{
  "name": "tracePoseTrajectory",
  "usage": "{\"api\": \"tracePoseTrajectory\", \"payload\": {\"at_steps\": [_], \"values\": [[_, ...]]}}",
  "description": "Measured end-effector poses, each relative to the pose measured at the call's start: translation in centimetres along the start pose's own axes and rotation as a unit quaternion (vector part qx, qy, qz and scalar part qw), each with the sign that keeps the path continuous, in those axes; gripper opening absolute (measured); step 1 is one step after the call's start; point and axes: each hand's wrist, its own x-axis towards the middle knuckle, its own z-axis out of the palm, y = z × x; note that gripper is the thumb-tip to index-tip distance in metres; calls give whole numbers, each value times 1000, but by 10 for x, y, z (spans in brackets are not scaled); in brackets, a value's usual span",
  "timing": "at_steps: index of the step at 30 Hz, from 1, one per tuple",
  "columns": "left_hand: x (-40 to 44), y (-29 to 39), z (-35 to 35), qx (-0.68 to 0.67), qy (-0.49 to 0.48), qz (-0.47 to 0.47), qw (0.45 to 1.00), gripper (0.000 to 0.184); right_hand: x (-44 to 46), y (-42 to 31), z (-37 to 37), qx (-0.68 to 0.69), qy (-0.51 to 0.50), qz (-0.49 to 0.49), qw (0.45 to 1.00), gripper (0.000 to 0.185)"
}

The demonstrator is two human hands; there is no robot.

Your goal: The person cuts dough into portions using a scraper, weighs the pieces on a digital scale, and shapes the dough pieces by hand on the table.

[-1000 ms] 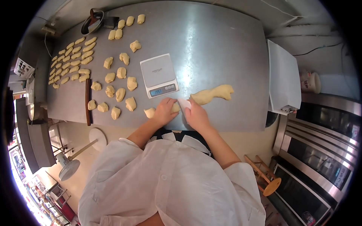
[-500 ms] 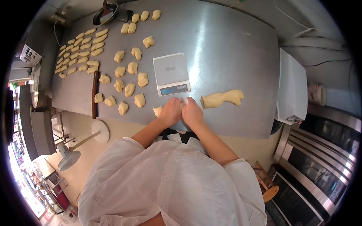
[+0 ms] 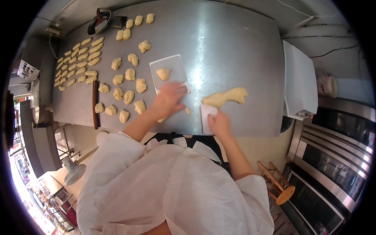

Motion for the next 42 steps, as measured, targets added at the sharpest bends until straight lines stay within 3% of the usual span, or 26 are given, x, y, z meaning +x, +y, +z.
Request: {"api": "tracePoseTrajectory", "payload": {"at_steps": [1, 2, 5, 6, 7, 11, 14, 16, 18, 19, 23, 25, 28, 30, 31, 33, 34, 36, 37, 38, 40, 42], "values": [[-12, 10, 16, -8, -57, 35, 998, 72, -6, -1, 6, -56, -67, -17, 996, 32], [-23, 19, 31, -16, -112, 70, 991, 65, -9, -4, 16, -55, -68, -17, 996, 32], [-47, 27, 46, 4, -45, 75, 996, 58, -9, -10, 45, -51, -80, 7, 995, 34], [-48, 25, 54, 4, -46, 75, 996, 58, -4, -8, 53, 14, -73, 3, 997, 33], [-50, 22, 61, -34, -46, 22, 998, 51, -3, -6, 58, 78, -67, 1, 995, 33], [-36, 25, 50, -123, -2, -141, 982, 30, 4, -1, 48, 129, -81, 25, 988, 33], [-4, 41, 55, -168, 27, -200, 965, 22, 1, -7, 7, 125, -30, 49, 990, 33], [11, 46, 77, -161, 12, -197, 967, 32, -3, 3, -11, 101, 45, 30, 993, 32], [24, 61, 84, -130, 40, -175, 975, 43, -8, 4, -24, 81, 53, 35, 995, 32], [28, 65, 83, -177, -64, -173, 967, 54, -10, 3, -29, 65, 64, 44, 995, 31], [29, 77, 70, -89, -116, -150, 978, 61, -14, 2, -30, 65, 83, 29, 994, 30], [29, 66, 58, 0, 63, -101, 993, 70, -11, 0, -26, 89, 109, 29, 990, 30], [38, 20, 32, -46, 144, -157, 976, 75, -13, -12, -33, 63, 109, 30, 992, 31], [39, -13, 13, 90, 210, -230, 946, 72, -15, -10, -32, 74, 96, 24, 992, 30], [37, -34, 14, 95, 217, -239, 942, 72, -13, -10, -30, 88, 84, 18, 992, 30], [26, -75, 24, 9, 64, -230, 971, 62, -12, -12, -23, 99, 72, 2, 993, 30], [22, -81, 22, 15, 73, -242, 967, 62, -13, -14, -20, 109, 67, 0, 992, 30], [23, -88, 16, -223, 195, -338, 893, 52, -14, -19, -15, 104, 57, -14, 993, 29], [24, -91, 4, -334, 198, -431, 815, 57, -15, -22, -12, 100, 60, -14, 993, 29], [25, -103, -7, -329, 207, -432, 814, 57, -15, -25, -11, 103, 56, -23, 993, 29], [40, -141, -22, -548, 357, -457, 603, 73, -19, -30, -14, 89, 35, -16, 995, 29], [49, -184, -57, -661, 442, -384, 469, 85, -19, -9, -12, 55, 42, -34, 997, 29]]}}
